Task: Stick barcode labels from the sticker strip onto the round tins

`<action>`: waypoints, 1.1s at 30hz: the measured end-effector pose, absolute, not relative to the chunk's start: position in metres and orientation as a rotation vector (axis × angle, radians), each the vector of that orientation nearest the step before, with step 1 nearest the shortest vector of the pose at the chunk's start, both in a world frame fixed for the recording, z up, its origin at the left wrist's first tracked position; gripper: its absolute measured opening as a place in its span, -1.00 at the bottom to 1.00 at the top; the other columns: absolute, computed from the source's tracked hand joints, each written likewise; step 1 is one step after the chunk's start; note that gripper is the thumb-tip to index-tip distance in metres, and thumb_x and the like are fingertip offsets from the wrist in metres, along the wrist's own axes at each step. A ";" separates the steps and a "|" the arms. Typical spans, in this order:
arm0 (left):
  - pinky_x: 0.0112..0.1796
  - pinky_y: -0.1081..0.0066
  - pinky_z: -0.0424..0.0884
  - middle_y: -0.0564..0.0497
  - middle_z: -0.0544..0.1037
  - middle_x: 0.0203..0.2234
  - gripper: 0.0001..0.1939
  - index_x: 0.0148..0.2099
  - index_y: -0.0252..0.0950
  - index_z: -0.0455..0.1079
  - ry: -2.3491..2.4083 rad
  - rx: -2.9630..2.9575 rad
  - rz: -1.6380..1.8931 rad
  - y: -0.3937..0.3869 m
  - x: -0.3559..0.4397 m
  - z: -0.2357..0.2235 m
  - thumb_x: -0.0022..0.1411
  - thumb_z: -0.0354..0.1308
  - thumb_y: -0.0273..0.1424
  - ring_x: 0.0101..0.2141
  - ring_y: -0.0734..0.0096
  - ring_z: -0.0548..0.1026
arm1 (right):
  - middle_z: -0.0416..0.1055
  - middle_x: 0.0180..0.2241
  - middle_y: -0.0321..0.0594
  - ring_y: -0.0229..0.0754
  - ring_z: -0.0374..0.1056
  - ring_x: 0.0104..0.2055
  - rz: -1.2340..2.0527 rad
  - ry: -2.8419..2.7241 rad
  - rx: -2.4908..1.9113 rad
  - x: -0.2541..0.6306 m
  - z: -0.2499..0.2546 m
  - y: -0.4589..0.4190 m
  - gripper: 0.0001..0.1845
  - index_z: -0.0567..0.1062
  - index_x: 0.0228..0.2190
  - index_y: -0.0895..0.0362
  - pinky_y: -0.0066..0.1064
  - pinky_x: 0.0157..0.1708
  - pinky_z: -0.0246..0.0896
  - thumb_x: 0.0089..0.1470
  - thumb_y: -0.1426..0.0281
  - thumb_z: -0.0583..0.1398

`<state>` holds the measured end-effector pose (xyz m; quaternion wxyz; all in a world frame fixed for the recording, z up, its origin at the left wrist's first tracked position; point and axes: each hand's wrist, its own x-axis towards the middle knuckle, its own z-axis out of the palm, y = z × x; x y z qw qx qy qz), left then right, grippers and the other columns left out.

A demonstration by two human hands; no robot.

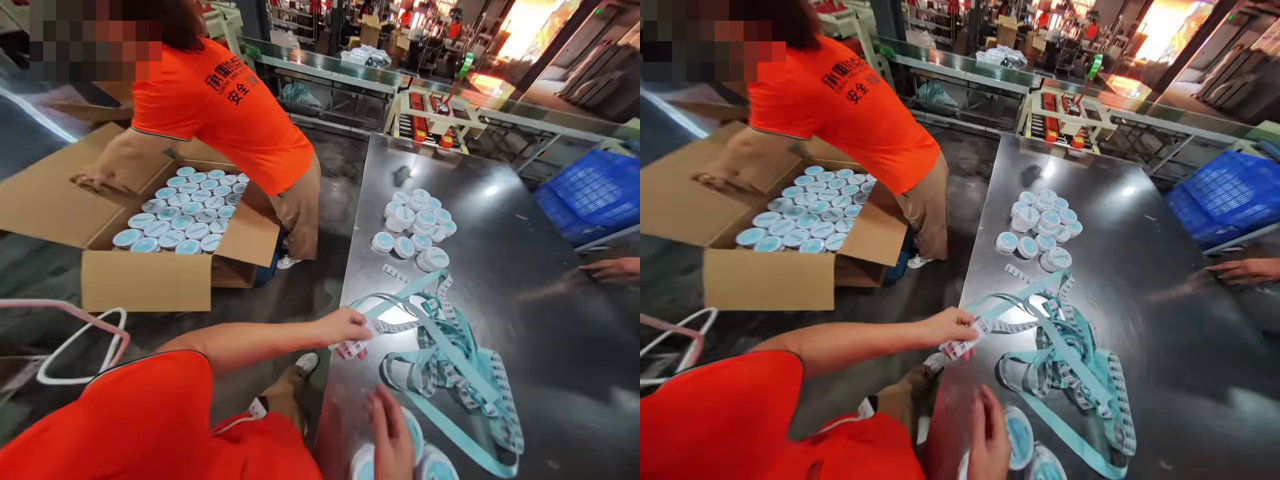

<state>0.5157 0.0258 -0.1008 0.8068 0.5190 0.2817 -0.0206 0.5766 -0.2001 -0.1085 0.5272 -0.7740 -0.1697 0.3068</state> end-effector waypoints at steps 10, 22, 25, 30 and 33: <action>-0.52 0.50 0.26 0.12 0.49 -0.67 -0.52 -0.38 -0.30 0.36 0.608 1.061 -0.188 -0.067 0.476 -0.091 -0.13 0.42 -0.04 -0.64 0.52 0.39 | 0.33 -0.66 -0.37 -0.27 0.21 -0.56 0.910 -0.197 -1.795 0.589 -0.071 -0.200 -0.54 0.52 -0.55 0.12 -0.44 -0.53 0.15 -0.26 -0.04 0.35; -0.46 0.49 0.28 0.08 0.47 -0.64 -0.79 -0.53 -0.31 0.36 0.720 1.310 -0.151 -0.113 0.449 -0.116 -0.05 0.25 -0.29 -0.52 0.46 0.43 | 0.60 -0.32 -0.14 -0.05 0.46 -0.27 0.089 -1.132 -2.191 0.550 -0.102 -0.245 -0.65 0.60 -0.31 0.02 -0.22 -0.19 0.25 0.26 0.16 0.07; -0.48 0.47 0.30 0.07 0.47 -0.65 -0.85 -0.51 -0.29 0.35 0.775 1.301 -0.194 -0.121 0.444 -0.128 -0.04 0.20 -0.32 -0.55 0.43 0.45 | 0.61 -0.29 -0.13 -0.04 0.47 -0.27 -0.007 -1.218 -2.267 0.534 -0.102 -0.258 -0.67 0.61 -0.25 0.04 -0.22 -0.20 0.25 0.31 0.28 0.05; -0.53 0.47 0.28 0.10 0.41 -0.68 -0.80 -0.47 -0.27 0.31 0.767 1.211 -0.247 -0.136 0.432 -0.144 -0.05 0.21 -0.25 -0.59 0.42 0.42 | 0.61 -0.27 -0.14 -0.03 0.48 -0.26 0.060 -1.221 -2.259 0.509 -0.115 -0.274 -0.70 0.60 -0.21 0.02 -0.23 -0.20 0.25 0.31 0.30 0.06; -0.49 0.47 0.33 0.09 0.44 -0.64 -0.82 -0.47 -0.26 0.29 0.673 1.243 -0.289 -0.146 0.423 -0.145 -0.03 0.17 -0.27 -0.56 0.42 0.44 | 0.59 -0.32 -0.16 -0.04 0.46 -0.30 0.221 -1.175 -2.291 0.503 -0.129 -0.279 -0.68 0.59 -0.27 0.02 -0.27 -0.28 0.23 0.31 0.30 0.04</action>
